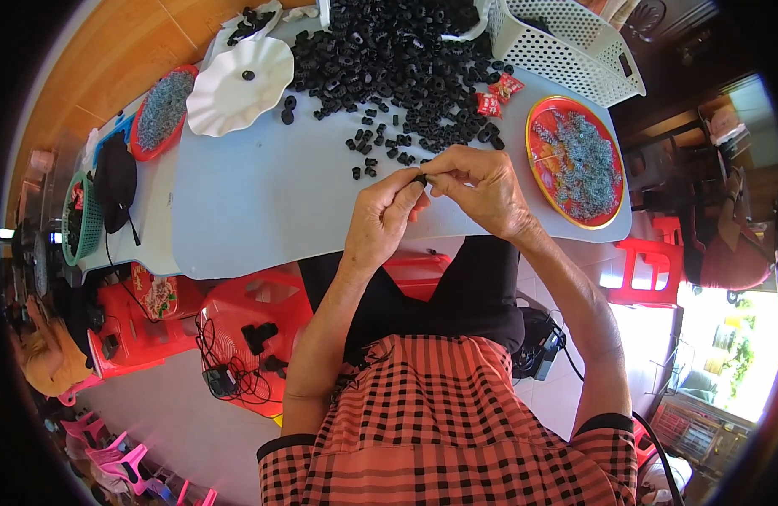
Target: The person assembles small black plastic components by repeatedly picking up pieces from the table and fitting them together by hand.
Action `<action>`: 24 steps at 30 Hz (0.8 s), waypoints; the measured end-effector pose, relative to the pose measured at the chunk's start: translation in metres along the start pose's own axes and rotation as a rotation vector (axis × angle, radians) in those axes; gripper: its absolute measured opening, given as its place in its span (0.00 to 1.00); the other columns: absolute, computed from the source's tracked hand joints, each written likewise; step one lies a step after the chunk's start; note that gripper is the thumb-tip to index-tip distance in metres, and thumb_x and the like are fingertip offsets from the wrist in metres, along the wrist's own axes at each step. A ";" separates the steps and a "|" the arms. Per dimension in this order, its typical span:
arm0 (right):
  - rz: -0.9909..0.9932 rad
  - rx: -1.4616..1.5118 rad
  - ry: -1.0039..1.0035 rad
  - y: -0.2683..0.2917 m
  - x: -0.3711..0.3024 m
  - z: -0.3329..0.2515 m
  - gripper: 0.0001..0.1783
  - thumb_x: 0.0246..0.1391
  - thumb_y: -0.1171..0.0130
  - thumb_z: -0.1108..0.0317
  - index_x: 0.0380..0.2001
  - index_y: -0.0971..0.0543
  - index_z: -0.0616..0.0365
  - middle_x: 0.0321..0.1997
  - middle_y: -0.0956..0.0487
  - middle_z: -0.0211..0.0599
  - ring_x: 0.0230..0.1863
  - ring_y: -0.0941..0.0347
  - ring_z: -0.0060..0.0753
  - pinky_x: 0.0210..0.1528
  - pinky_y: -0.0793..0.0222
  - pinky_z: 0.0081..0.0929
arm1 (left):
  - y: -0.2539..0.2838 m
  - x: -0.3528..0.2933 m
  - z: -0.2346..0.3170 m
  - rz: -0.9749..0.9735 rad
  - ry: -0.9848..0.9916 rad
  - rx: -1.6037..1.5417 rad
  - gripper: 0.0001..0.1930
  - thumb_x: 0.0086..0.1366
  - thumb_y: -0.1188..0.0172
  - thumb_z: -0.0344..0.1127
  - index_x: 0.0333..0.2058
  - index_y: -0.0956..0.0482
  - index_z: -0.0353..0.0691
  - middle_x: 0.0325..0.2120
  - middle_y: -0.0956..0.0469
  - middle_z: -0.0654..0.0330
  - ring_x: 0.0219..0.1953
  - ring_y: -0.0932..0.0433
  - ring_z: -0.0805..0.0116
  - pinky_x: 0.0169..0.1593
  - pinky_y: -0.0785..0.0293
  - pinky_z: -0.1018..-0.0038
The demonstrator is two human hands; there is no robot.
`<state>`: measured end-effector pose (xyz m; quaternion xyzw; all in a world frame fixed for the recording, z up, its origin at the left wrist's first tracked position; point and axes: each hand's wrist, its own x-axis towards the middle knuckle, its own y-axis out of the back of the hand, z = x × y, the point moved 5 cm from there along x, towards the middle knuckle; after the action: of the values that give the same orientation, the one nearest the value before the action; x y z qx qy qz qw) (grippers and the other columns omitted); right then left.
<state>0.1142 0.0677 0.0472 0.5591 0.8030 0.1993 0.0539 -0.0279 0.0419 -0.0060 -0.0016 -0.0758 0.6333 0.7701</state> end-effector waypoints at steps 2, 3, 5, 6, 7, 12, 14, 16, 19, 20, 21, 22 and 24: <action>0.045 0.038 0.004 -0.001 -0.001 0.001 0.09 0.52 0.44 0.80 0.35 0.18 0.62 0.26 0.19 0.34 0.30 0.21 0.20 0.34 0.26 0.19 | -0.001 0.000 0.001 0.003 -0.005 0.003 0.12 0.70 0.49 0.33 0.44 0.23 0.31 0.24 0.23 0.62 0.24 0.29 0.78 0.29 0.31 0.81; 0.044 0.039 -0.003 0.001 -0.001 0.001 0.09 0.52 0.44 0.80 0.35 0.18 0.62 0.26 0.19 0.34 0.30 0.21 0.20 0.34 0.26 0.19 | 0.000 0.000 0.002 0.006 -0.018 0.006 0.12 0.70 0.49 0.33 0.44 0.22 0.31 0.24 0.23 0.62 0.24 0.29 0.78 0.29 0.31 0.81; -0.025 0.109 -0.112 0.002 -0.001 0.005 0.09 0.52 0.43 0.80 0.36 0.18 0.62 0.27 0.18 0.34 0.31 0.20 0.21 0.35 0.25 0.20 | 0.001 0.000 0.000 0.000 -0.015 -0.007 0.12 0.70 0.49 0.33 0.44 0.22 0.31 0.24 0.23 0.62 0.24 0.29 0.78 0.29 0.31 0.81; -0.026 0.107 -0.116 0.001 0.000 0.006 0.09 0.52 0.43 0.80 0.36 0.18 0.62 0.27 0.18 0.34 0.31 0.20 0.21 0.35 0.25 0.20 | 0.001 0.001 0.000 -0.006 -0.020 -0.017 0.12 0.70 0.49 0.33 0.44 0.22 0.32 0.24 0.23 0.62 0.24 0.29 0.78 0.29 0.31 0.81; -0.014 0.090 -0.113 0.000 0.000 0.006 0.09 0.52 0.43 0.80 0.35 0.18 0.62 0.28 0.18 0.34 0.31 0.20 0.22 0.35 0.25 0.20 | 0.000 0.000 0.000 -0.006 -0.018 -0.020 0.12 0.70 0.49 0.33 0.44 0.22 0.32 0.24 0.23 0.62 0.24 0.29 0.78 0.29 0.31 0.81; -0.026 -0.037 -0.107 -0.001 -0.002 -0.001 0.09 0.53 0.42 0.81 0.38 0.19 0.68 0.33 0.19 0.38 0.34 0.21 0.24 0.38 0.24 0.20 | -0.002 -0.002 -0.001 0.022 0.010 0.009 0.11 0.70 0.49 0.32 0.44 0.22 0.32 0.24 0.24 0.63 0.24 0.30 0.79 0.28 0.32 0.82; 0.015 -0.101 0.043 -0.003 -0.003 -0.008 0.09 0.52 0.43 0.82 0.38 0.19 0.68 0.32 0.19 0.39 0.35 0.21 0.26 0.38 0.24 0.22 | -0.003 -0.002 0.003 0.023 -0.017 0.006 0.11 0.69 0.49 0.32 0.44 0.23 0.32 0.24 0.24 0.64 0.24 0.30 0.79 0.28 0.32 0.82; 0.021 -0.205 0.058 -0.006 -0.005 -0.015 0.09 0.52 0.43 0.83 0.37 0.20 0.69 0.33 0.19 0.41 0.35 0.20 0.28 0.38 0.23 0.23 | -0.001 0.000 0.005 0.024 -0.055 0.033 0.11 0.69 0.49 0.31 0.44 0.23 0.31 0.24 0.24 0.63 0.24 0.31 0.79 0.28 0.32 0.82; 0.040 -0.134 0.068 -0.001 -0.003 -0.013 0.08 0.49 0.42 0.80 0.34 0.19 0.63 0.29 0.20 0.40 0.30 0.20 0.31 0.34 0.26 0.24 | -0.002 0.001 0.004 -0.012 -0.057 0.054 0.11 0.69 0.49 0.31 0.43 0.22 0.32 0.24 0.23 0.63 0.24 0.30 0.79 0.28 0.32 0.81; -0.023 -0.127 0.054 -0.001 -0.003 -0.014 0.10 0.50 0.42 0.81 0.38 0.20 0.65 0.32 0.20 0.41 0.33 0.20 0.29 0.37 0.24 0.24 | -0.001 0.001 0.003 -0.013 -0.066 0.053 0.11 0.69 0.49 0.31 0.43 0.22 0.32 0.24 0.23 0.63 0.24 0.30 0.79 0.28 0.32 0.81; -0.086 -0.121 0.043 -0.001 -0.001 -0.014 0.13 0.50 0.42 0.82 0.41 0.21 0.67 0.34 0.19 0.41 0.36 0.20 0.27 0.39 0.23 0.24 | 0.000 0.002 0.000 -0.016 -0.032 0.018 0.11 0.69 0.49 0.32 0.43 0.22 0.32 0.25 0.23 0.62 0.24 0.30 0.79 0.29 0.31 0.81; -0.040 -0.161 0.066 0.000 -0.003 -0.014 0.16 0.49 0.41 0.81 0.44 0.22 0.66 0.35 0.19 0.40 0.36 0.20 0.28 0.39 0.24 0.25 | 0.001 0.003 -0.002 -0.018 0.002 -0.017 0.11 0.69 0.49 0.32 0.43 0.22 0.32 0.25 0.22 0.62 0.24 0.29 0.79 0.29 0.31 0.81; -0.001 -0.349 0.135 -0.001 -0.008 -0.021 0.25 0.43 0.35 0.78 0.49 0.24 0.62 0.37 0.21 0.41 0.38 0.22 0.34 0.40 0.25 0.30 | 0.001 0.002 0.001 0.004 -0.007 -0.028 0.11 0.69 0.50 0.33 0.43 0.23 0.32 0.26 0.21 0.61 0.25 0.28 0.79 0.29 0.31 0.81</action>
<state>0.1092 0.0546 0.0649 0.5263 0.7582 0.3727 0.0961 -0.0289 0.0443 -0.0049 -0.0103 -0.0875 0.6336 0.7686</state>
